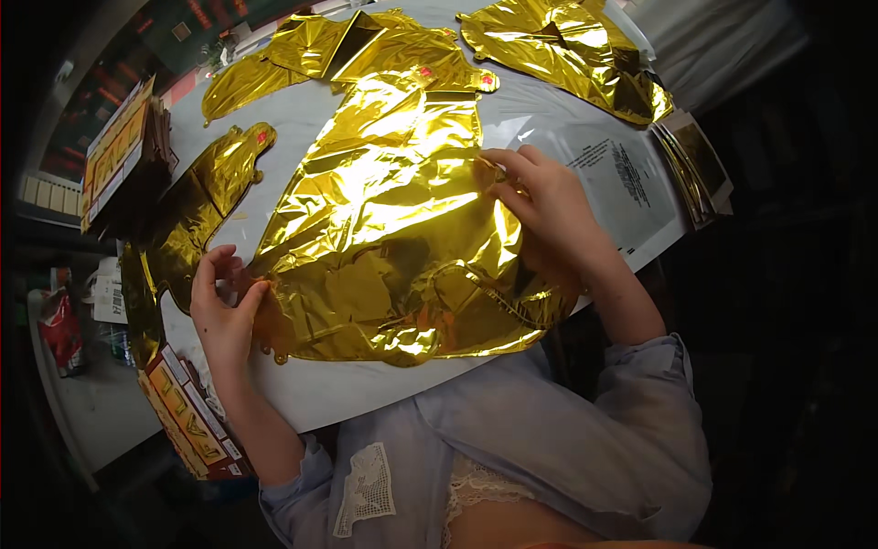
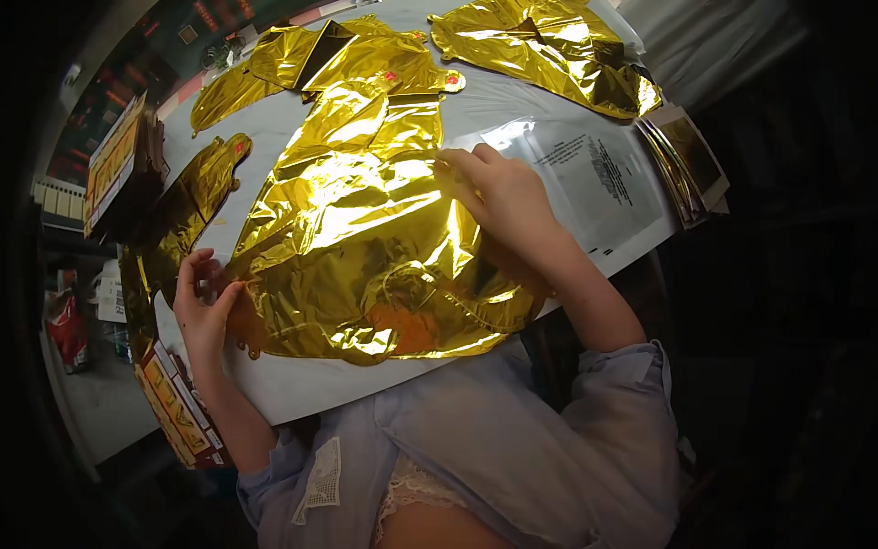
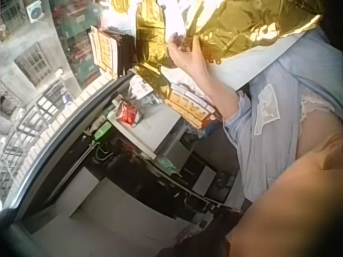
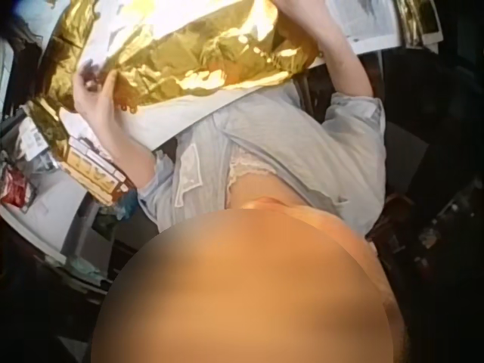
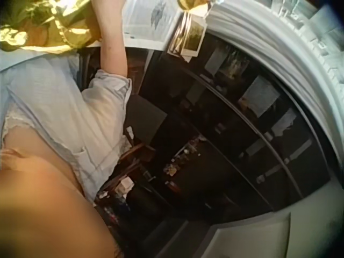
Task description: Folding gold foil balloons and organizing them with packaging cards on a table.
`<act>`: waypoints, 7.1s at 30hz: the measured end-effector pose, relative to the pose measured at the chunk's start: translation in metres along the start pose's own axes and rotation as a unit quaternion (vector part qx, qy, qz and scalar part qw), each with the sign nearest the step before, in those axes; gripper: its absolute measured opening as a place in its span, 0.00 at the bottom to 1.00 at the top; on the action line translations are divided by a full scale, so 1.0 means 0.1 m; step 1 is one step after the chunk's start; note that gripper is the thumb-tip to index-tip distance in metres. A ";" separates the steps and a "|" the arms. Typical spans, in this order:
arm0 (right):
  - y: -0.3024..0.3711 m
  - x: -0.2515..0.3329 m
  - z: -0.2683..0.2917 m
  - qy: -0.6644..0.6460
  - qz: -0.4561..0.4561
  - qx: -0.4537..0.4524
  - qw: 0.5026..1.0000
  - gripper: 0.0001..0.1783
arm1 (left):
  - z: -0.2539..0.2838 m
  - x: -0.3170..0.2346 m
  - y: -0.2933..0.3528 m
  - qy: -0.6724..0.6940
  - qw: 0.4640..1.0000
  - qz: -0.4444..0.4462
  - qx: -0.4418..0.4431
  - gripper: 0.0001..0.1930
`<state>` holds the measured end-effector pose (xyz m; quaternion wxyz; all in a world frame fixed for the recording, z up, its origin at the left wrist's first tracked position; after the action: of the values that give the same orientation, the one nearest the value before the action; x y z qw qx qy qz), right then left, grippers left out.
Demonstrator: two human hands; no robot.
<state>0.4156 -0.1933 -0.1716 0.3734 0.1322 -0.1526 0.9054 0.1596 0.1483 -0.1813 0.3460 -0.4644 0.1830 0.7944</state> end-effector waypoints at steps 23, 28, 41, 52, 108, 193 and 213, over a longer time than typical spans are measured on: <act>0.03 0.04 -0.12 0.128 0.066 -0.051 0.988 0.27 | -0.48 -0.38 0.20 -0.147 0.938 -0.254 0.184 0.19; 0.02 0.01 -0.15 0.126 0.061 -0.062 0.988 0.26 | -0.47 -0.34 0.20 -0.159 0.933 -0.250 0.203 0.21; 0.01 0.00 -0.17 0.106 0.056 -0.071 0.990 0.29 | -0.47 -0.31 0.19 -0.118 0.943 -0.241 0.199 0.21; 0.13 0.11 0.49 0.001 0.077 -0.154 0.985 0.13 | -0.48 -0.28 0.18 -0.108 0.943 -0.244 0.201 0.21; 0.82 0.35 0.80 -0.026 0.234 0.111 0.966 0.21 | -0.50 -0.30 0.24 -0.157 0.919 -0.312 0.181 0.20; 0.35 0.45 -0.09 0.051 0.221 -0.079 0.971 0.17 | -1.19 -0.60 0.15 -0.301 0.819 -0.384 0.303 0.38; 0.20 0.22 -0.41 0.031 0.208 -0.103 0.972 0.26 | -1.11 -0.38 0.11 -0.093 0.932 -0.181 0.301 0.35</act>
<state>0.3812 -0.1777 -0.2051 0.1928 0.0304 -0.2578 0.9463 0.2320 0.0585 -0.2049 0.6230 -0.2872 0.2936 0.6657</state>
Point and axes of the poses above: each hand's wrist, its own y-axis away from the middle knuckle, its own z-axis out of the back of the hand, x = y × z, the point moved 3 cm from there along -y, towards the middle knuckle, and after that the axes turned 8 degrees about y, right-handed, at the moved point
